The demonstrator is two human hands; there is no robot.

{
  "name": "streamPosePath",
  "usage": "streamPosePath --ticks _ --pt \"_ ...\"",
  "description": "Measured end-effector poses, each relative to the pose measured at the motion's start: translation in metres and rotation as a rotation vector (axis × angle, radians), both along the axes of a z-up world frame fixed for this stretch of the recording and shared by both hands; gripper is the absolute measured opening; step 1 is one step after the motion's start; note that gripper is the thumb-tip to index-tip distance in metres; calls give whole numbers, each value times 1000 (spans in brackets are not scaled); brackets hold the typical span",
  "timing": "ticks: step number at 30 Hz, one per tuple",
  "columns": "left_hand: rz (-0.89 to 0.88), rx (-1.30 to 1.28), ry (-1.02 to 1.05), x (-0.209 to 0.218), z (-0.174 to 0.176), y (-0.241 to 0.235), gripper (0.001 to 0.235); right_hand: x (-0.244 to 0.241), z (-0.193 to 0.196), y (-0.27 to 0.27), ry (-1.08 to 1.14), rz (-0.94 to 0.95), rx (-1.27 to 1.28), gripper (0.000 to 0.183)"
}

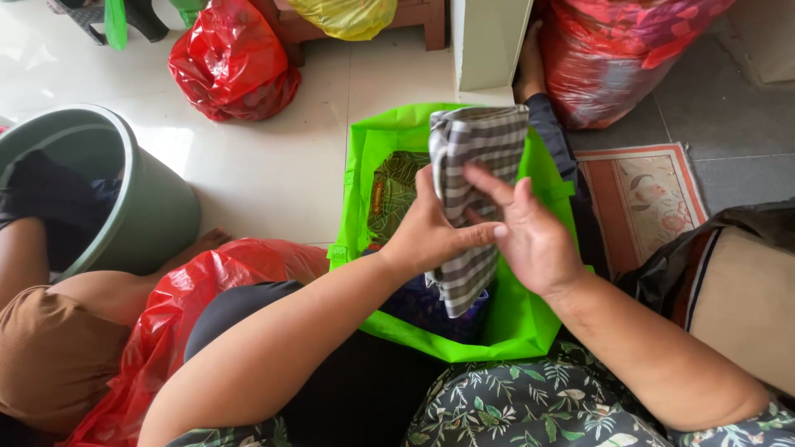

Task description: The person sits on the floor and folds various pieces of clothing, including a plaid shirt, a beige shirt, and a purple patterned garment. They place the folded items into a black plastic bag. A green bag containing more clothes is visible nearby.

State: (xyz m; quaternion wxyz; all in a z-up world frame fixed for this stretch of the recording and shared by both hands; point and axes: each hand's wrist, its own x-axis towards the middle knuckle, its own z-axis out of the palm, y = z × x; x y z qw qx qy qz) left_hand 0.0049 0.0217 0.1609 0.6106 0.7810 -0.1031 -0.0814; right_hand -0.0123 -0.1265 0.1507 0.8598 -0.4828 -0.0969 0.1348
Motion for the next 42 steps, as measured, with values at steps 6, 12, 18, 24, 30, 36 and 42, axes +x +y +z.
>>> streamPosePath --ticks 6,12,18,24,30,36,42 --pt "65 61 51 41 -58 36 49 30 -46 -12 93 -103 -43 56" --pt "112 -139 146 45 -3 59 43 40 -98 -31 160 -381 -148 56" --pt "209 -405 358 49 3 79 31 12 -89 -31 457 -405 287 70" --pt "219 -412 512 17 -5 23 26 -9 -52 -88 430 -372 194 67" --pt "7 -259 758 -7 35 -64 42 -30 -40 -207 177 -315 -172 78" --pt "-304 -169 452 -34 23 -203 70 -73 -84 -292 342 -707 -218 50" --pt "-347 -127 573 -67 -27 -305 49 -103 -137 -362 772 -733 -259 68"
